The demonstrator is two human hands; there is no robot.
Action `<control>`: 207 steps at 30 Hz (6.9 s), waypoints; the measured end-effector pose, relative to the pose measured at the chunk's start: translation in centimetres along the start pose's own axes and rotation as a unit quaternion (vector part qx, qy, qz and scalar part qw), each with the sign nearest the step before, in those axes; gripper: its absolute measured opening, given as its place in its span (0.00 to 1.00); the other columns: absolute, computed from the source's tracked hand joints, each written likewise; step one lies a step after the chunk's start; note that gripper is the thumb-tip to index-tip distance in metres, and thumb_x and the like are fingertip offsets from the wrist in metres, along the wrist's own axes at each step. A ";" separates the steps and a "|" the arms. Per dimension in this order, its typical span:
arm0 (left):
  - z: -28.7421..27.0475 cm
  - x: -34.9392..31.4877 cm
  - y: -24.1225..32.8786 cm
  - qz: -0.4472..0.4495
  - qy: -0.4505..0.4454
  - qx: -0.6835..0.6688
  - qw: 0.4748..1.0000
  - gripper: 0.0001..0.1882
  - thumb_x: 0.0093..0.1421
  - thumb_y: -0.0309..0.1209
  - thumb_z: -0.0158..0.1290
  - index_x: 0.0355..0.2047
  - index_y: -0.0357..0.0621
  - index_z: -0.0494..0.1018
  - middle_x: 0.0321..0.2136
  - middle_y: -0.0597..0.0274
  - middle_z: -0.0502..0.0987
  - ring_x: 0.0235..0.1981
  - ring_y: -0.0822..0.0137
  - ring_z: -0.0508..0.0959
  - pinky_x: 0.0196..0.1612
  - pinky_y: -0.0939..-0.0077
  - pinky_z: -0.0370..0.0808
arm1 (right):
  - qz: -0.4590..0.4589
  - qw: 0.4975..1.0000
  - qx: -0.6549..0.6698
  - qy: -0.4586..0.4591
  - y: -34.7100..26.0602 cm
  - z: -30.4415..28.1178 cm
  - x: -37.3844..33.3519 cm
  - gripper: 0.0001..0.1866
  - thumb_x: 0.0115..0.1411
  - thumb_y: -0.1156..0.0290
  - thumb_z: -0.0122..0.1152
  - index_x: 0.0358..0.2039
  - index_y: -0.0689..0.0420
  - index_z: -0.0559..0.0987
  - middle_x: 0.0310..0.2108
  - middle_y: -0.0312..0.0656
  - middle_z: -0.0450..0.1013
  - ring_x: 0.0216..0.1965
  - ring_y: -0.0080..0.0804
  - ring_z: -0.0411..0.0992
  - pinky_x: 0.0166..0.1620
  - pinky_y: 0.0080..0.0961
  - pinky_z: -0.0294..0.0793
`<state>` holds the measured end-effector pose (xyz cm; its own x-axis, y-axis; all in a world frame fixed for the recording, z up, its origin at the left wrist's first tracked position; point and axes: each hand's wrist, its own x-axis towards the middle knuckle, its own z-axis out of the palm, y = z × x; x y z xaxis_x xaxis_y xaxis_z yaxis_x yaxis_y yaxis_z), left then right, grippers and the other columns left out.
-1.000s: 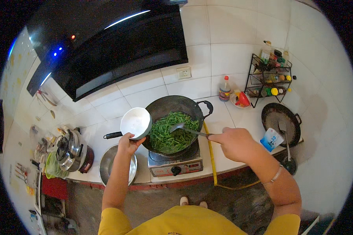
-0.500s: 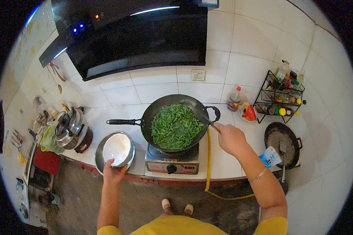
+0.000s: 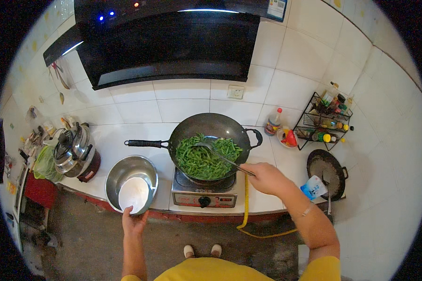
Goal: The person stirs green beans in a wok using a ladle, pours water from a bowl into the wok, rinses the bowl in a sink, and adds seasoning from a packet to the vegetables.
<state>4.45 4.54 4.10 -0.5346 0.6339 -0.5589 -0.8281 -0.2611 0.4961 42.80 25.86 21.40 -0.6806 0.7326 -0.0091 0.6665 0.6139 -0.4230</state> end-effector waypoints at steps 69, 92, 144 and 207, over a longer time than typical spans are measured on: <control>-1.9 1.9 0.5 -0.095 -0.088 0.037 0.991 0.31 0.52 0.31 0.49 0.56 0.38 0.58 0.52 0.46 0.66 0.51 0.49 0.70 0.48 0.50 0.75 | 0.162 0.948 -0.268 0.053 -3.0 2.1 -0.2 0.23 0.53 0.74 0.52 0.52 0.46 0.73 0.29 0.49 0.71 0.29 0.46 0.73 0.32 0.41 0.73; -3.8 2.5 1.8 -0.087 -0.077 0.038 0.992 0.29 0.52 0.33 0.50 0.55 0.38 0.60 0.49 0.48 0.70 0.48 0.50 0.73 0.44 0.54 0.78 | 0.076 0.996 -0.022 -0.028 -7.6 -0.2 -3.7 0.22 0.54 0.74 0.52 0.51 0.48 0.74 0.29 0.52 0.74 0.28 0.46 0.73 0.35 0.36 0.72; -1.8 1.6 0.4 -0.068 -0.020 0.027 0.997 0.30 0.53 0.32 0.50 0.56 0.38 0.58 0.51 0.46 0.67 0.50 0.48 0.71 0.48 0.50 0.75 | 0.065 0.961 -0.267 -0.024 -9.8 -8.1 -5.1 0.17 0.51 0.73 0.55 0.41 0.43 0.81 0.22 0.43 0.68 0.27 0.43 0.70 0.30 0.38 0.69; -0.1 1.0 0.0 -0.113 -0.107 0.097 0.983 0.28 0.54 0.31 0.48 0.55 0.37 0.59 0.48 0.48 0.69 0.46 0.50 0.74 0.40 0.55 0.80 | 0.132 0.981 -0.140 -0.018 -5.5 1.7 -3.6 0.20 0.52 0.71 0.53 0.48 0.44 0.77 0.30 0.50 0.73 0.33 0.50 0.72 0.37 0.42 0.72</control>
<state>3.89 5.09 3.53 -0.2759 0.8043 -0.5263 -0.8630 0.0338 0.5041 41.05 19.37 22.22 -0.4798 0.8692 -0.1193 0.8752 0.4645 -0.1352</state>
